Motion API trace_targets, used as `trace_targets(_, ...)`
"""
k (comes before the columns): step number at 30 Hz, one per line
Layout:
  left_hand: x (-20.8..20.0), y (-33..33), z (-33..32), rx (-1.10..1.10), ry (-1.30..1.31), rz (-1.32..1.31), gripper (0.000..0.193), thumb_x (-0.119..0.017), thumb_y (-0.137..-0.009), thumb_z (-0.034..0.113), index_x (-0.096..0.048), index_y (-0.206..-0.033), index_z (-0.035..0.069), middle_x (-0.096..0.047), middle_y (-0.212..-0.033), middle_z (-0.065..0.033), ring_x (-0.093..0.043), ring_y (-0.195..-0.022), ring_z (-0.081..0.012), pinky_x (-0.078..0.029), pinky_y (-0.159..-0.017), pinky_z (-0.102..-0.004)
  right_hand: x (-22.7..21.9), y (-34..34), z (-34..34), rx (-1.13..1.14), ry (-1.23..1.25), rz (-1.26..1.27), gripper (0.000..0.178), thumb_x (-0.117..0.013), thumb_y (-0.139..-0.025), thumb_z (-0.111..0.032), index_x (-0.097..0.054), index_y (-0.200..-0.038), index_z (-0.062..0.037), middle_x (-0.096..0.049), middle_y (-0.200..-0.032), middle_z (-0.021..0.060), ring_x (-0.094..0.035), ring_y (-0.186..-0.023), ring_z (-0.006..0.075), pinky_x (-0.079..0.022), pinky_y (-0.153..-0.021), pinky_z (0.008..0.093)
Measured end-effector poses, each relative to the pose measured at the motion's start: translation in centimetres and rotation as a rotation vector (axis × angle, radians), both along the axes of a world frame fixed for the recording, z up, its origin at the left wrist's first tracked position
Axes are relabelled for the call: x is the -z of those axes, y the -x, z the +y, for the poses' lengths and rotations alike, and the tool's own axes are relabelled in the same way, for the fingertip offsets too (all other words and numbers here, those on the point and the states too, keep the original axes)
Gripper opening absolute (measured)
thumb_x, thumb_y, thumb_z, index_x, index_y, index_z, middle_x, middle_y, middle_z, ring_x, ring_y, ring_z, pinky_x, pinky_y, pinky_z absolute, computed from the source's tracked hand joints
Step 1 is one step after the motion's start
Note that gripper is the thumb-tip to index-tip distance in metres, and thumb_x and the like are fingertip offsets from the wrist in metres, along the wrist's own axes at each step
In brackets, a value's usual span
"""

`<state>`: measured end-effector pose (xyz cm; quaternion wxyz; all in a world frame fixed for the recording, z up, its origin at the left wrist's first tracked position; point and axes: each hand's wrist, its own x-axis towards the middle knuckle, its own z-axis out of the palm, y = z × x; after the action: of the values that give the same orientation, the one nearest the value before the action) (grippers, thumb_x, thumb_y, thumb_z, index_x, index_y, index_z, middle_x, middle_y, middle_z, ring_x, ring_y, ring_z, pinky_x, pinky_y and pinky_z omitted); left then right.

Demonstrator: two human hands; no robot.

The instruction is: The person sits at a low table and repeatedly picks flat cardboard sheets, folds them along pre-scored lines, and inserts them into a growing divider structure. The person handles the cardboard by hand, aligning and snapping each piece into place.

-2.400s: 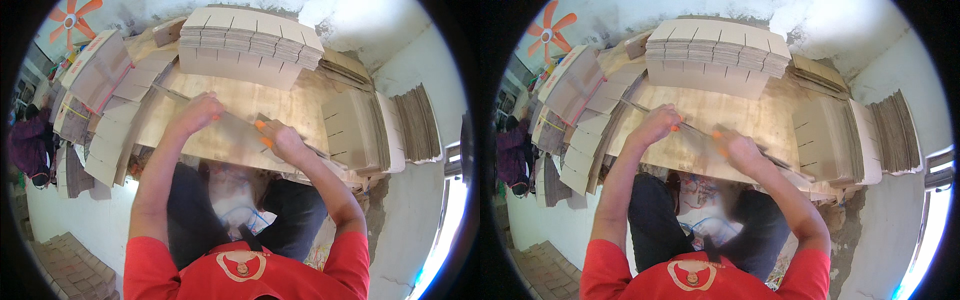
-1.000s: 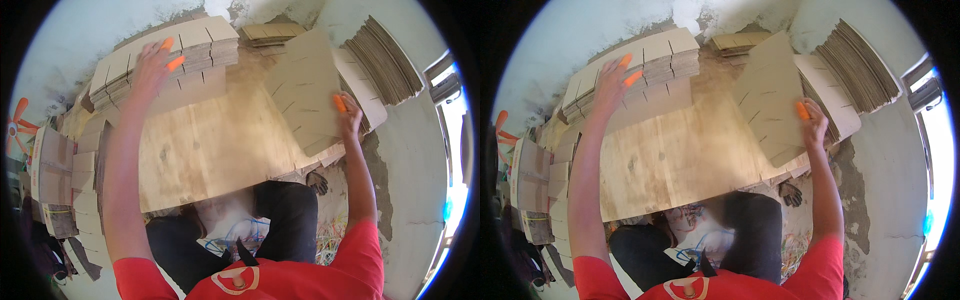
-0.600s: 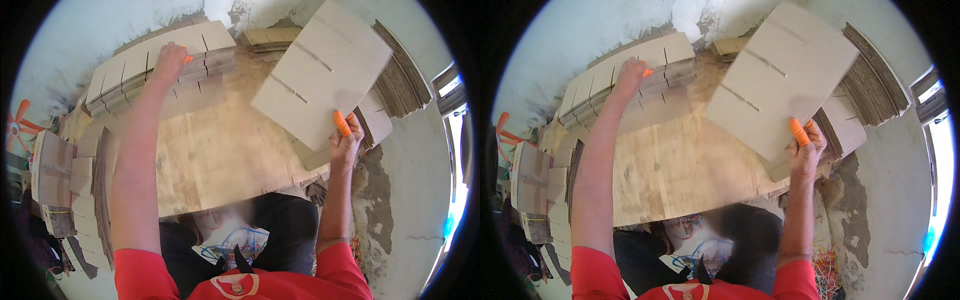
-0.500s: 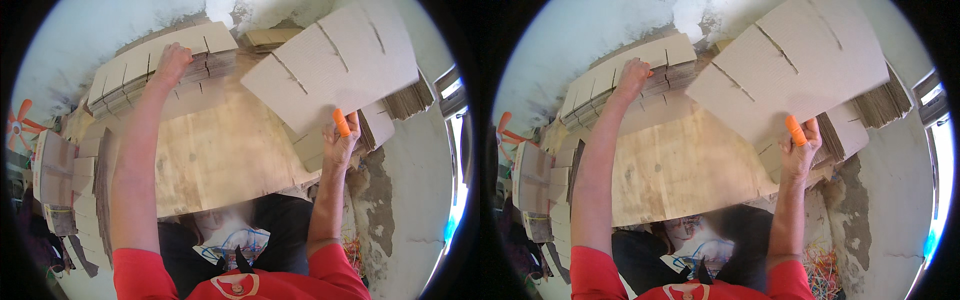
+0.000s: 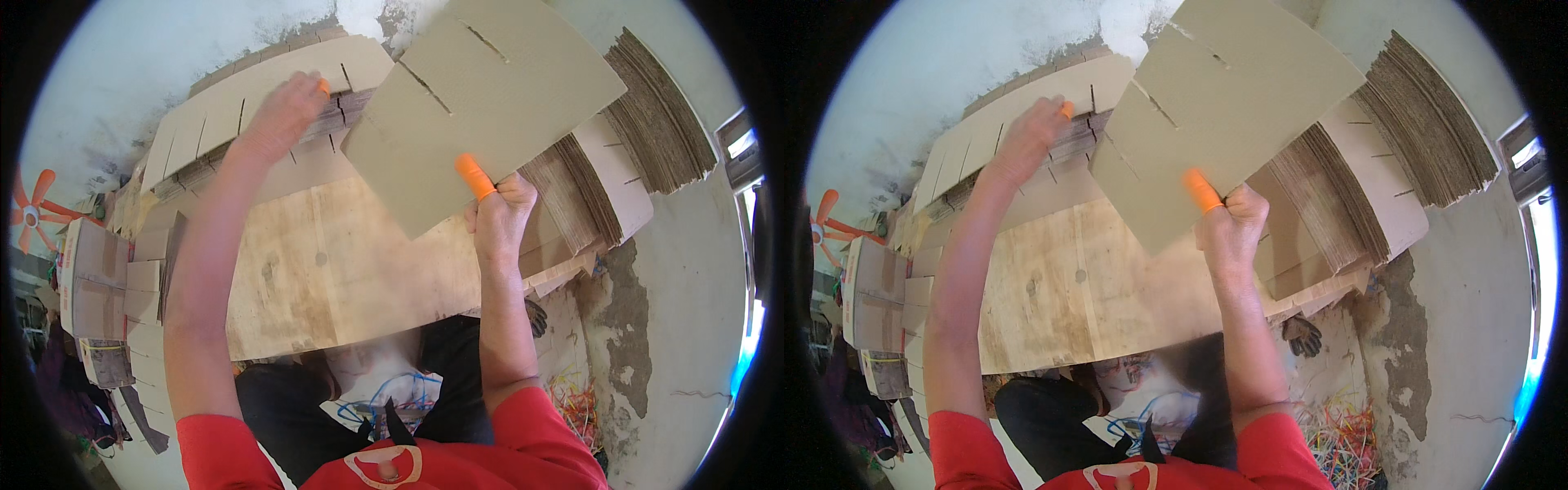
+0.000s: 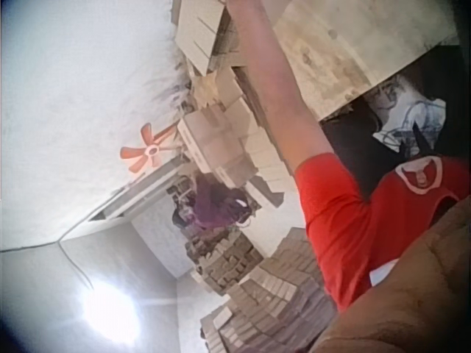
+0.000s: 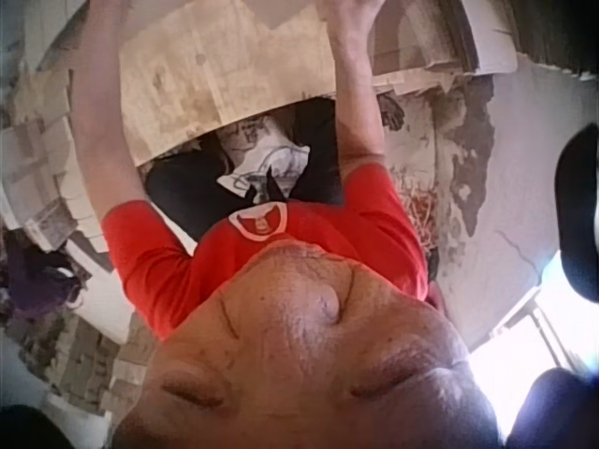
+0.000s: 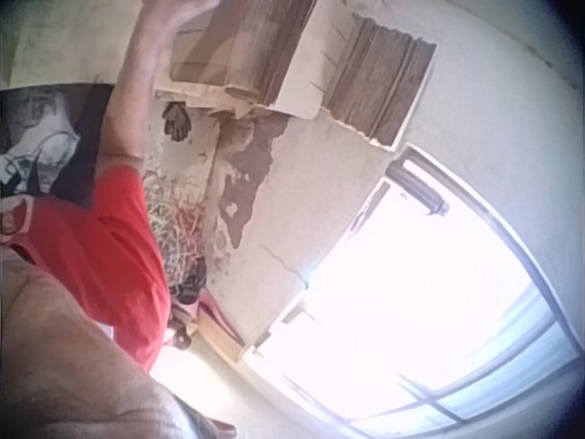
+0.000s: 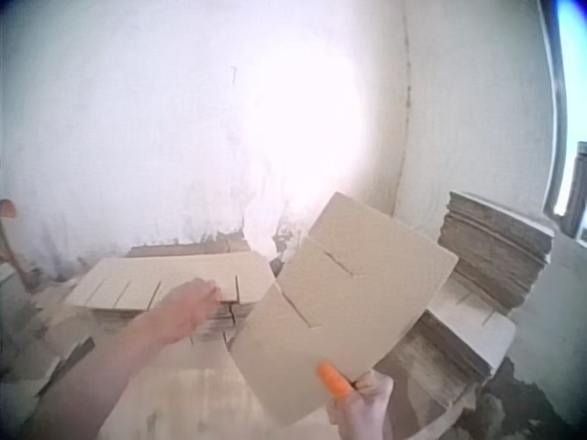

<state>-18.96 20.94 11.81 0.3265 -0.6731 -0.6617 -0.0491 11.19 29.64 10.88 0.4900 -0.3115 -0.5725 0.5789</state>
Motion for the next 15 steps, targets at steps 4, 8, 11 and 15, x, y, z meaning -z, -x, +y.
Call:
trace_targets(4,0.9,-3.8,-0.7,0.020,0.105,0.106,0.040,-0.060,-0.075,0.001,-0.056,-0.114,-0.008,-0.056,-0.107,-0.0143,-0.054,-0.098,-0.0254,-0.053,-0.080,-0.0322,1.0,0.3,-0.1,-0.008,-0.061,-0.025,0.014,-0.071,-0.087,-0.002,-0.065,-0.074,-0.0006,-0.050,-0.060,-0.0068,-0.038,-0.049,0.0020,-0.028,-0.041,0.0232)
trace_targets(8,2.0,-4.4,-1.5,-0.026,0.155,0.149,0.044,-0.060,-0.074,0.000,-0.055,-0.116,-0.011,-0.056,-0.106,-0.0144,-0.054,-0.096,-0.0250,-0.054,-0.077,-0.0310,1.3,0.6,-0.6,-0.037,-0.121,-0.046,0.004,-0.071,-0.086,0.000,-0.068,-0.083,0.0013,-0.054,-0.068,-0.0086,-0.040,-0.060,0.0021,-0.032,-0.050,0.0219)
trace_targets(11,2.0,-4.3,-1.8,0.000,0.072,0.128,0.039,-0.062,-0.072,0.000,-0.058,-0.110,-0.010,-0.056,-0.103,-0.0130,-0.053,-0.096,-0.0240,-0.054,-0.071,-0.0288,1.7,0.7,-0.5,-0.034,-0.187,-0.051,0.003,-0.071,-0.086,0.000,-0.069,-0.085,0.0015,-0.055,-0.069,-0.0088,-0.040,-0.061,0.0021,-0.033,-0.051,0.0217)
trace_targets(15,2.3,-4.5,-2.3,0.077,-0.067,0.164,0.023,-0.065,-0.068,0.002,-0.066,-0.090,-0.004,-0.057,-0.096,-0.0114,-0.052,-0.094,-0.0223,-0.051,-0.062,-0.0258,1.7,0.9,-0.6,-0.025,-0.205,0.008,0.004,-0.071,-0.087,-0.002,-0.069,-0.085,0.0016,-0.055,-0.069,-0.0089,-0.040,-0.061,0.0020,-0.033,-0.050,0.0215)
